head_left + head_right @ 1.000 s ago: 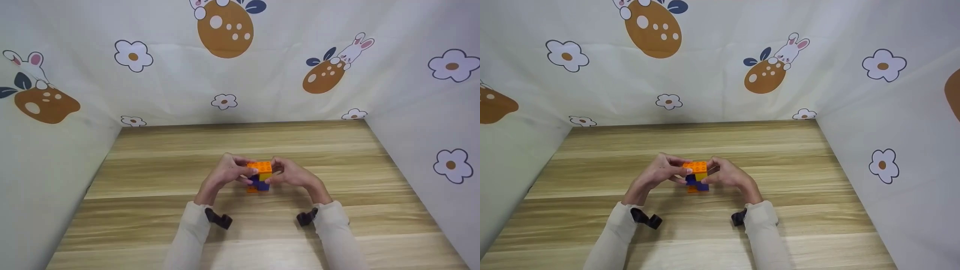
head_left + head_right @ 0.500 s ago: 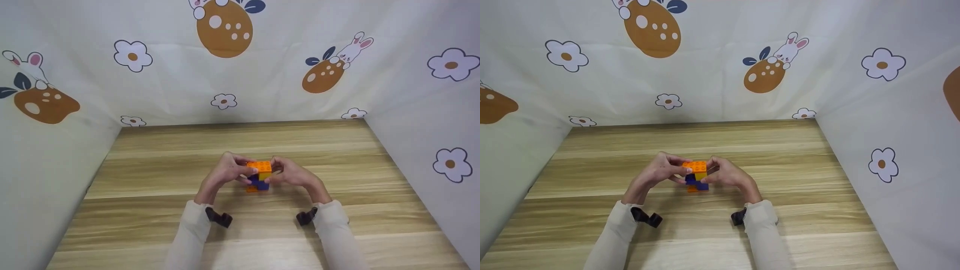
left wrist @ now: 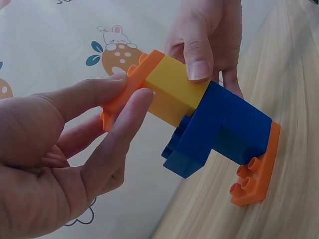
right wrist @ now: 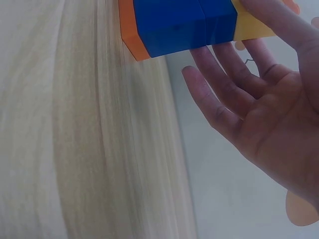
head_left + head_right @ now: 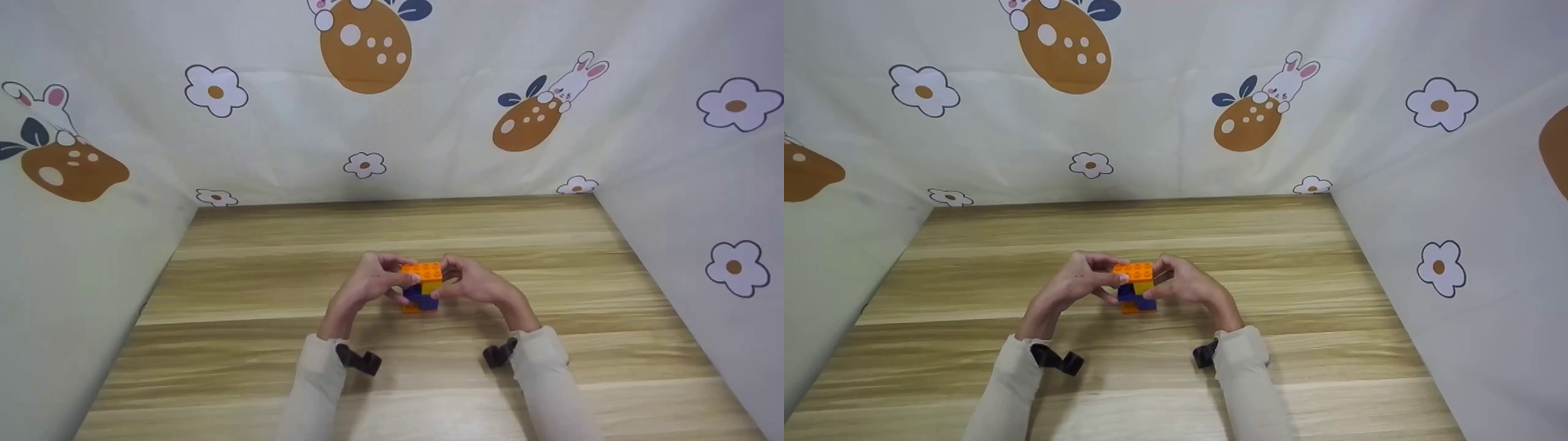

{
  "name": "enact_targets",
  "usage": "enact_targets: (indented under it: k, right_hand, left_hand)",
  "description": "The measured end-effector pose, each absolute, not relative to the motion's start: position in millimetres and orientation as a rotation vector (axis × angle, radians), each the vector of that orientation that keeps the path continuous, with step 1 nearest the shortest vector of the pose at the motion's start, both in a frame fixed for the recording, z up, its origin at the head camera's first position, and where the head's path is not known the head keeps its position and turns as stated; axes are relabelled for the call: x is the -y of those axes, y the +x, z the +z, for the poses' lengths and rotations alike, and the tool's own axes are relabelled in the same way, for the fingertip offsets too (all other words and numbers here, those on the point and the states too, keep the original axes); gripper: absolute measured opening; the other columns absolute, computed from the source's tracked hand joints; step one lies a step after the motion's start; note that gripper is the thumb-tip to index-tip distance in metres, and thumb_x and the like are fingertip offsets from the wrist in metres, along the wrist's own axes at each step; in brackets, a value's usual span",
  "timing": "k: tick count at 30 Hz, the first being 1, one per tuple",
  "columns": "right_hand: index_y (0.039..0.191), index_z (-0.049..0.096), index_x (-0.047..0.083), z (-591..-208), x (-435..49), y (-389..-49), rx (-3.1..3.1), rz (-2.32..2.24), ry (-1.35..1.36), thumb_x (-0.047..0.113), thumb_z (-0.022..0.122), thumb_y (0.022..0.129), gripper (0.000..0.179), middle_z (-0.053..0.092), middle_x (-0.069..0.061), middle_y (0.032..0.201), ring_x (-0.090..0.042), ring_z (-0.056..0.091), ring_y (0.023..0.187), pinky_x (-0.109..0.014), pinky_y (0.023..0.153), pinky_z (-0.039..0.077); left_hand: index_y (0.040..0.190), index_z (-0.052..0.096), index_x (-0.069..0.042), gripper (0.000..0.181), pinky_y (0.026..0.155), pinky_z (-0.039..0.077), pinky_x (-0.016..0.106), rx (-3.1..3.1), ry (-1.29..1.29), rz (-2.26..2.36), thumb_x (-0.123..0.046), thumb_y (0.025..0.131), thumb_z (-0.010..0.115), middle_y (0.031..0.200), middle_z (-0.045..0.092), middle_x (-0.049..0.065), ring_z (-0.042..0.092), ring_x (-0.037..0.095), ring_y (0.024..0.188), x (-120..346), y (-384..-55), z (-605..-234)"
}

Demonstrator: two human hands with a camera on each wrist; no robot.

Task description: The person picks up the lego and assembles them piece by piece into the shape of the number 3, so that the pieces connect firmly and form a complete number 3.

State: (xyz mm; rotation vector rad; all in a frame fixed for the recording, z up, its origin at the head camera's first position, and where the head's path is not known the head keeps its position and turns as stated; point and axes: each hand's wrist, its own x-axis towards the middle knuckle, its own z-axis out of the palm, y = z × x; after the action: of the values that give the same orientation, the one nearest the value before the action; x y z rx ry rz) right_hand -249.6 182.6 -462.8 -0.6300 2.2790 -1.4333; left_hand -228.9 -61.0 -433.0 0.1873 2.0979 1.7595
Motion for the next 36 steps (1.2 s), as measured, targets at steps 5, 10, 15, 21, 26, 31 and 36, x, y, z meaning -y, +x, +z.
enact_targets:
  k: [5, 10, 15, 21, 26, 31, 36]
  right_hand:
    - [0.102, 0.057, 0.005, -463, -183, -250, -2.276, -1.438, -0.622, 0.017, 0.080, 0.086, 0.031, 0.068, -0.015, 0.116, -0.024, 0.064, 0.110, -0.042, 0.100, 0.053]
    - [0.102, 0.058, 0.005, -463, -183, -250, -2.284, -1.451, -0.597, 0.017, 0.081, 0.085, 0.031, 0.069, -0.013, 0.114, -0.023, 0.064, 0.107, -0.039, 0.098, 0.055]
    - [0.110, 0.061, 0.005, -464, -182, -252, -2.320, -1.476, -0.540, 0.021, 0.081, 0.085, 0.035, 0.069, -0.014, 0.115, -0.024, 0.064, 0.107, -0.033, 0.094, 0.053]
    - [0.122, 0.063, 0.004, -463, -182, -254, -2.325, -1.586, -0.469, 0.023, 0.079, 0.087, 0.043, 0.068, -0.017, 0.119, -0.026, 0.065, 0.109, -0.033, 0.093, 0.057]
    - [0.124, 0.064, 0.006, -464, -180, -255, -2.310, -1.659, -0.381, 0.026, 0.079, 0.087, 0.045, 0.070, -0.012, 0.118, -0.019, 0.067, 0.105, -0.031, 0.091, 0.058]
    - [0.127, 0.063, 0.001, -468, -176, -257, -2.252, -1.799, -0.294, 0.023, 0.077, 0.089, 0.046, 0.070, -0.015, 0.119, -0.016, 0.068, 0.100, -0.038, 0.093, 0.059]
    - [0.132, 0.060, -0.001, -470, -174, -258, -2.205, -1.916, -0.193, 0.018, 0.073, 0.093, 0.046, 0.068, -0.018, 0.123, -0.015, 0.069, 0.098, -0.048, 0.098, 0.056]
  left_hand:
    - [0.123, 0.067, -0.004, 0.038, 0.067, 0.063, 0.035, -2.091, 0.201, 1.753, -0.013, 0.088, 0.077, 0.104, 0.068, 0.014, 0.071, 0.029, 0.085, 60, -229, -434]
    - [0.125, 0.066, -0.006, 0.040, 0.069, 0.063, 0.035, -2.132, 0.214, 1.715, -0.018, 0.089, 0.077, 0.107, 0.068, 0.014, 0.069, 0.022, 0.085, 61, -231, -435]
    - [0.134, 0.062, -0.011, 0.050, 0.081, 0.062, 0.043, -2.173, 0.246, 1.732, -0.025, 0.088, 0.078, 0.120, 0.064, 0.015, 0.067, 0.022, 0.093, 62, -233, -436]
    - [0.139, 0.058, -0.010, 0.055, 0.088, 0.061, 0.043, -2.169, 0.260, 1.853, -0.024, 0.089, 0.077, 0.129, 0.060, 0.017, 0.067, 0.025, 0.106, 64, -238, -444]
    - [0.141, 0.056, -0.010, 0.056, 0.092, 0.060, 0.038, -2.182, 0.281, 1.881, -0.027, 0.091, 0.075, 0.130, 0.060, 0.018, 0.066, 0.027, 0.113, 66, -244, -456]
    - [0.149, 0.045, -0.014, 0.065, 0.100, 0.055, 0.043, -2.186, 0.323, 1.851, -0.026, 0.092, 0.074, 0.139, 0.056, 0.021, 0.060, 0.035, 0.126, 65, -247, -467]
    - [0.154, 0.039, -0.017, 0.071, 0.103, 0.053, 0.050, -2.122, 0.359, 1.851, -0.019, 0.092, 0.073, 0.146, 0.050, 0.023, 0.053, 0.041, 0.133, 65, -249, -475]
